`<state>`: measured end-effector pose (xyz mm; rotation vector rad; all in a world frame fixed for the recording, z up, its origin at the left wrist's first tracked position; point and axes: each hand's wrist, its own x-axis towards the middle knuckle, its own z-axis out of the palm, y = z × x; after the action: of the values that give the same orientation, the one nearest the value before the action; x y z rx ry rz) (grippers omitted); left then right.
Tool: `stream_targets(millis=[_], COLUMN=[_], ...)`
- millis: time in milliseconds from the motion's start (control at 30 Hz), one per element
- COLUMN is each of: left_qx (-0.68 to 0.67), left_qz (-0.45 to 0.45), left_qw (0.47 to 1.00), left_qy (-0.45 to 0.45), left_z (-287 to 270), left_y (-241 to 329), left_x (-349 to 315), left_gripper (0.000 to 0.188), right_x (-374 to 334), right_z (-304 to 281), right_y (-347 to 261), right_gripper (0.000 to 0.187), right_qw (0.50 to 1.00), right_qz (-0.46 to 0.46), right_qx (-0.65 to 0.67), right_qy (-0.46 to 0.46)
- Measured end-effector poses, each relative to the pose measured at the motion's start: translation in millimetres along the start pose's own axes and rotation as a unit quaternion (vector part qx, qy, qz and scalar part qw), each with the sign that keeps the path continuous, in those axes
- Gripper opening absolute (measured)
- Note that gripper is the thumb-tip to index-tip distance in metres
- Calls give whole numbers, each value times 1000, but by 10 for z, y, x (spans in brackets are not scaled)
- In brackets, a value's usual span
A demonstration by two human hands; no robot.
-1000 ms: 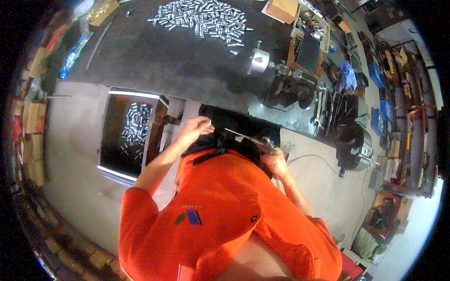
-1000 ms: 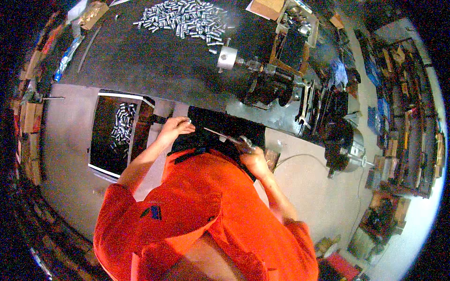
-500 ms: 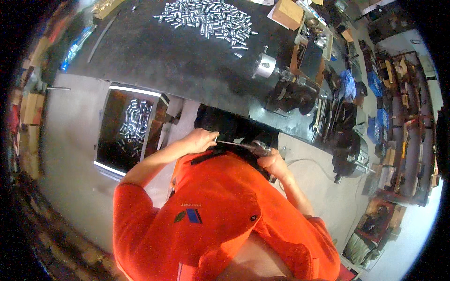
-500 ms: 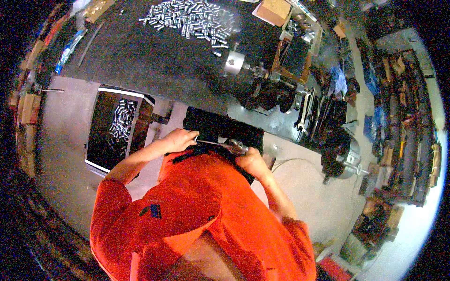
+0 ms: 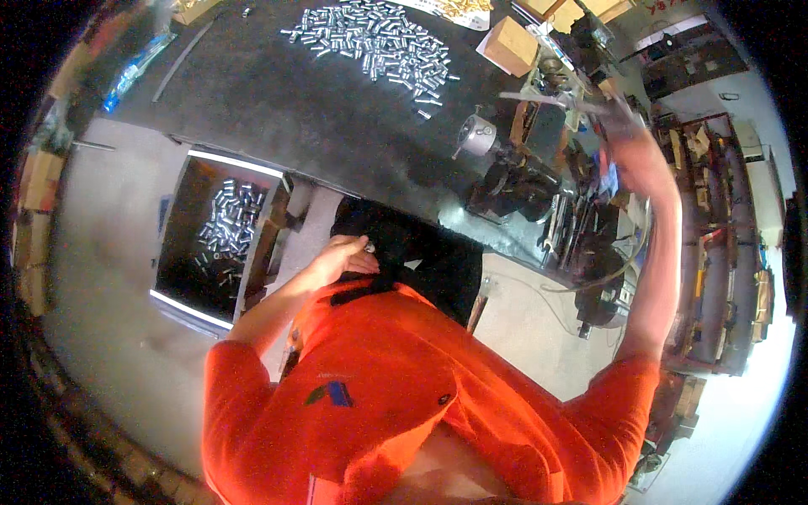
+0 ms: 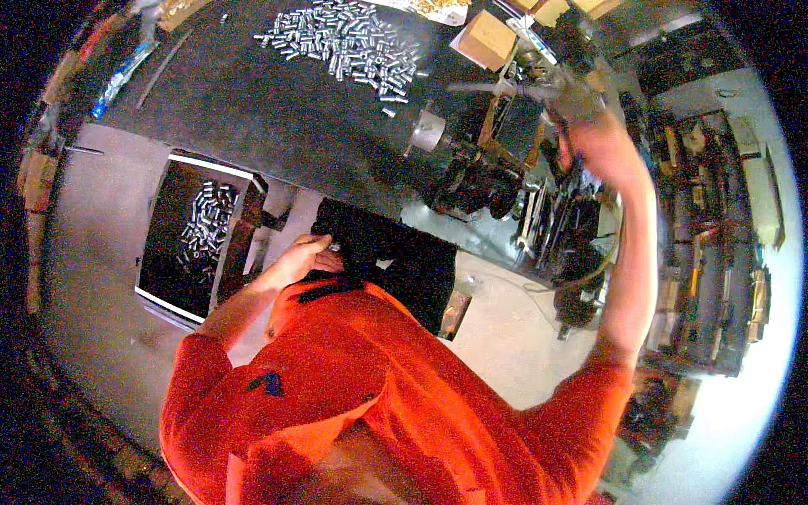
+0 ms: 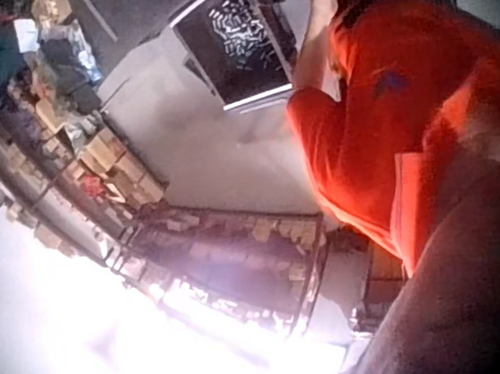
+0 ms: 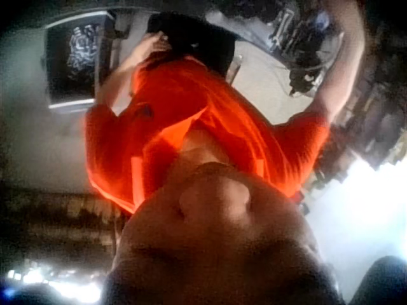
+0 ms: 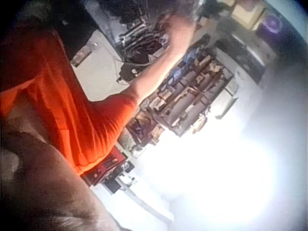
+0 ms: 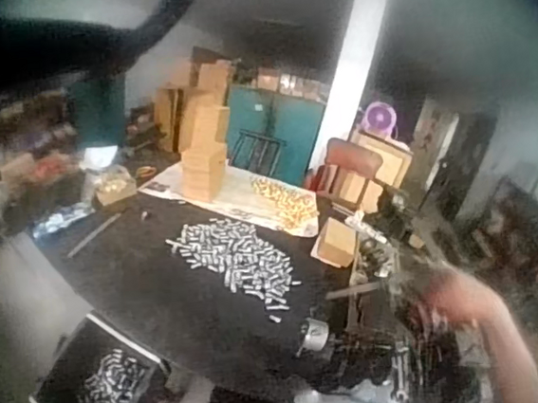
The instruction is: The person repeatedly picks up small metal pins from a table and holds them against a rotating bench grinder, then places the pins into a metal tray. The person continues this cycle throughout the clip.
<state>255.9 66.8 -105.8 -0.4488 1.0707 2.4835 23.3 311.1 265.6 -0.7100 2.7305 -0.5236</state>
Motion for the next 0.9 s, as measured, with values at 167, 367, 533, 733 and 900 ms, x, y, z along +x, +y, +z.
stream_targets(millis=[167, 367, 533, 733, 900], left_qx=[-34, -60, -32, -59, -46], left_qz=[13, 40, 65, 64, 42], left_qw=[998, 990, 992, 993, 996], left_qy=[51, 120, 106, 74, 62], left_z=[-98, -292, -169, -136, -110], left_y=[89, 184, 282, 328, 313], left_x=[-23, -220, -111, -6, -14], left_gripper=[49, 44, 49, 50, 51], right_x=[970, 1198, 1421, 1532, 1145], right_z=[40, 437, 777, 725, 405], right_y=[627, 307, -155, -44, 336], right_gripper=[16, 20, 19, 18, 18], right_qw=[991, 964, 941, 931, 949], right_qz=[104, 82, 22, -20, 121], right_qx=[-46, -15, -68, -141, -187], right_qy=[-77, -252, -332, -335, -224])
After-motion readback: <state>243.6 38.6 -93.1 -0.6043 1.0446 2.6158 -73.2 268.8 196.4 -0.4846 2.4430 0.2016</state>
